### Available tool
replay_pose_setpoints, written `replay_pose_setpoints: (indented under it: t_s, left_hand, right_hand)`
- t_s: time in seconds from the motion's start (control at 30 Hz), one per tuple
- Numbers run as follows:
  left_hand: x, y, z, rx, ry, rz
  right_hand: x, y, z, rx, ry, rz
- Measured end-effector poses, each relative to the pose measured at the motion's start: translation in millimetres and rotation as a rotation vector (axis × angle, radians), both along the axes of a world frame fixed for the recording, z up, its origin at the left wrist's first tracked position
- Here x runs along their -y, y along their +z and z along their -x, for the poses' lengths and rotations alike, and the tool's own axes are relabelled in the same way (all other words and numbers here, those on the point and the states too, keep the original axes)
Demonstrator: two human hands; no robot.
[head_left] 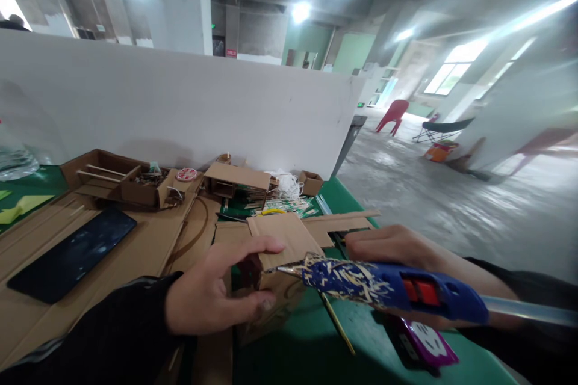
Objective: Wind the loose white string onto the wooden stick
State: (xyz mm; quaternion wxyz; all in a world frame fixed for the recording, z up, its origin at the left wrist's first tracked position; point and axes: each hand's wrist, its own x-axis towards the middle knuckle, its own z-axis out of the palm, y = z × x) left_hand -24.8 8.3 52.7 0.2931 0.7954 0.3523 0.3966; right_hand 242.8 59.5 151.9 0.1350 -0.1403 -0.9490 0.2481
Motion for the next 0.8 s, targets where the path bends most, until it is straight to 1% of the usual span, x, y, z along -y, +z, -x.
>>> replay_pose_setpoints:
  t_s: [0.23, 0.4, 0.8]
  left_hand:
    - [-0.8, 2.6, -0.2, -0.005, -0.004, 0.009]
    - [0.2, 2.5, -0.2, -0.012, 0.013, -0.014]
    - [-0.2, -0.3, 0.8, -0.009, 0.009, 0.000]
  right_hand:
    - [-0.9, -2.2, -5.1, 0.024, -0.032, 0.018]
    - [-1.1, -3.0, -9.0, 0.056, -0.065, -0.016]
    - [-1.2, -3.4, -13.7, 0.024, -0.056, 0.017]
